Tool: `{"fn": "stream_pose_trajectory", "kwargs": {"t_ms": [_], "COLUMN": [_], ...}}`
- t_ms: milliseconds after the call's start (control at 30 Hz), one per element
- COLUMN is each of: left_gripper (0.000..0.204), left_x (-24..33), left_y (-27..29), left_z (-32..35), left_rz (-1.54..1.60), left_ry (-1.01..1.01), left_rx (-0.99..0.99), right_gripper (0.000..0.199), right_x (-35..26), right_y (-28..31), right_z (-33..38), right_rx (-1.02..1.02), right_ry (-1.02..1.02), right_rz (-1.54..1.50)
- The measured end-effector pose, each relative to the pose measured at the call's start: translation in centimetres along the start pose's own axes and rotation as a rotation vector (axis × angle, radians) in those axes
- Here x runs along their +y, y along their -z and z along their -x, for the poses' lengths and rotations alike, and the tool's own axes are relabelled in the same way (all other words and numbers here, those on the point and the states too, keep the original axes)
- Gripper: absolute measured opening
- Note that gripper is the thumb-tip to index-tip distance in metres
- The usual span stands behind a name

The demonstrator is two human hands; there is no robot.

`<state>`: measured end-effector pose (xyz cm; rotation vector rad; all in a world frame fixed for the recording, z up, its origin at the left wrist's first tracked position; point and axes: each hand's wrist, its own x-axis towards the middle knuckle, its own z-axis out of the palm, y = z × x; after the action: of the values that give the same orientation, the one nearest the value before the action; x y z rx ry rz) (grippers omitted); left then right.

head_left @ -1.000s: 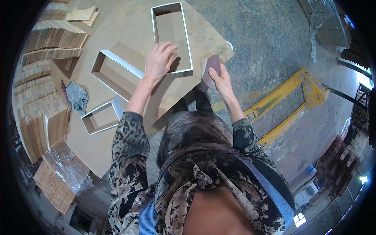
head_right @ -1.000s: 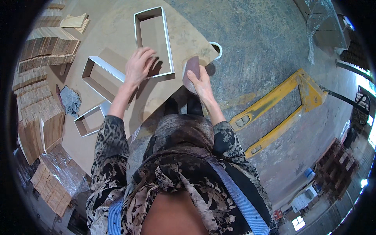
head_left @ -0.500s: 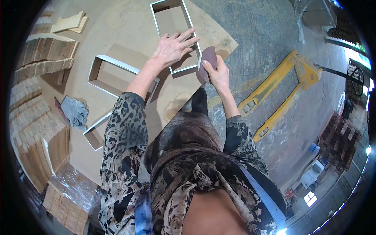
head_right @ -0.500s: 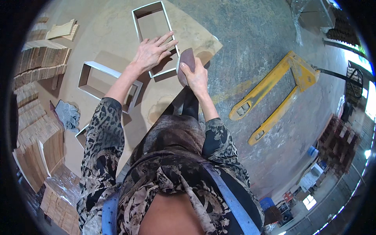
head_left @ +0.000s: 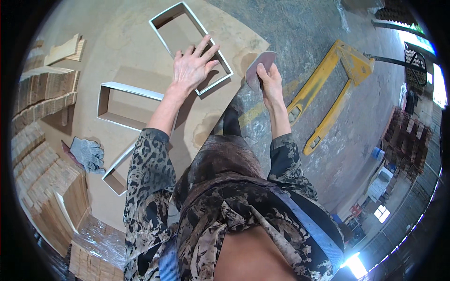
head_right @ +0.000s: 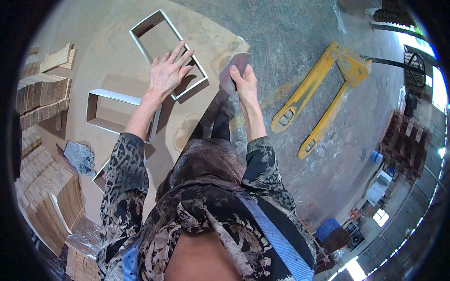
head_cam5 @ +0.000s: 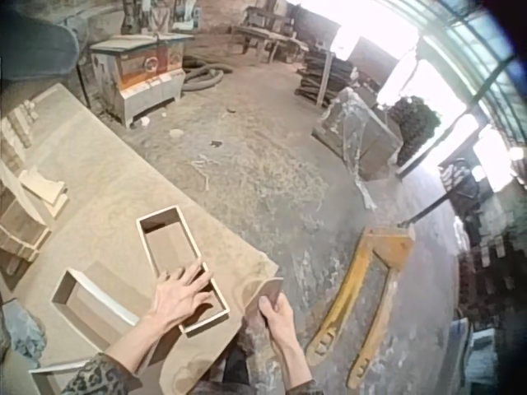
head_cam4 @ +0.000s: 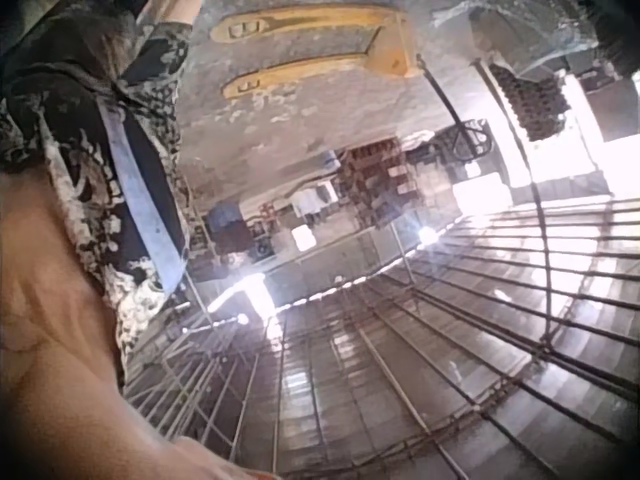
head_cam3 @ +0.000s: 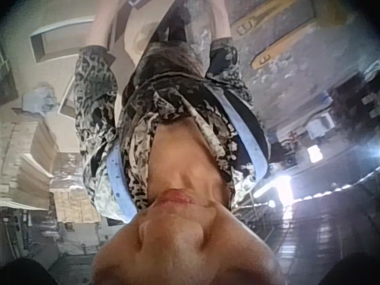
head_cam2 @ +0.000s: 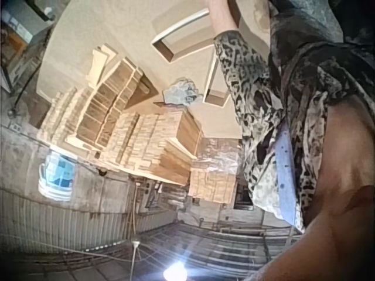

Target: Sanding the edges and corners of small rectangular wooden boxes using a piece of sandpaper.

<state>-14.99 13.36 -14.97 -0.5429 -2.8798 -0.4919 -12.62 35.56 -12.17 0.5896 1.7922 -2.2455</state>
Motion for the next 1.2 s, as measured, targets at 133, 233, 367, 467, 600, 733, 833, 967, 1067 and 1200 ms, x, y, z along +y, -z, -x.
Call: {"fn": "stream_pose_trajectory", "kwargs": {"t_ms": [133,233,367,467,600,733,833,967,1067,1200], "left_gripper": [0.041,0.040,0.035,0.033,0.033,0.031,0.030,0.029,0.029,0.031], "left_x": [1.2,1.3,-0.3,-0.7,-0.8,-0.6,-0.3,-0.3,-0.3,-0.2], "left_y": [0.2,0.8,0.5,-0.2,-0.2,-0.1,0.1,0.2,0.2,0.3], "left_z": [0.3,-0.5,-1.6,-1.4,-1.7,-1.6,-1.7,-1.6,-1.6,-1.6], "left_rz": [-0.090,-0.154,-0.114,-0.004,0.054,0.074,0.058,0.038,0.029,0.031], "left_ry": [0.050,0.031,-0.037,0.027,0.065,0.076,0.093,0.100,0.107,0.106], "left_rx": [0.015,-0.035,-0.014,-0.024,-0.055,-0.040,-0.051,-0.056,-0.073,-0.096], "right_gripper": [0.029,0.032,0.029,0.035,0.042,0.037,0.038,0.031,0.028,0.022], "right_x": [1.4,1.4,2.4,2.4,3.2,3.5,3.7,2.4,2.2,2.4], "right_y": [1.0,0.8,1.2,0.5,-0.4,-1.0,-0.7,-1.5,-2.0,-2.7], "right_z": [0.7,1.3,1.8,2.9,2.9,3.1,3.0,3.1,2.9,2.6], "right_rx": [-0.076,-0.043,-0.281,-0.396,-0.801,-0.788,-0.512,-0.090,-0.054,0.021], "right_ry": [-0.076,-0.124,-0.173,-0.334,-0.363,-0.337,-0.304,-0.186,-0.156,-0.205], "right_rz": [0.071,-0.071,-0.496,-0.882,-1.361,-1.392,-1.028,-0.398,-0.162,-0.046]}}
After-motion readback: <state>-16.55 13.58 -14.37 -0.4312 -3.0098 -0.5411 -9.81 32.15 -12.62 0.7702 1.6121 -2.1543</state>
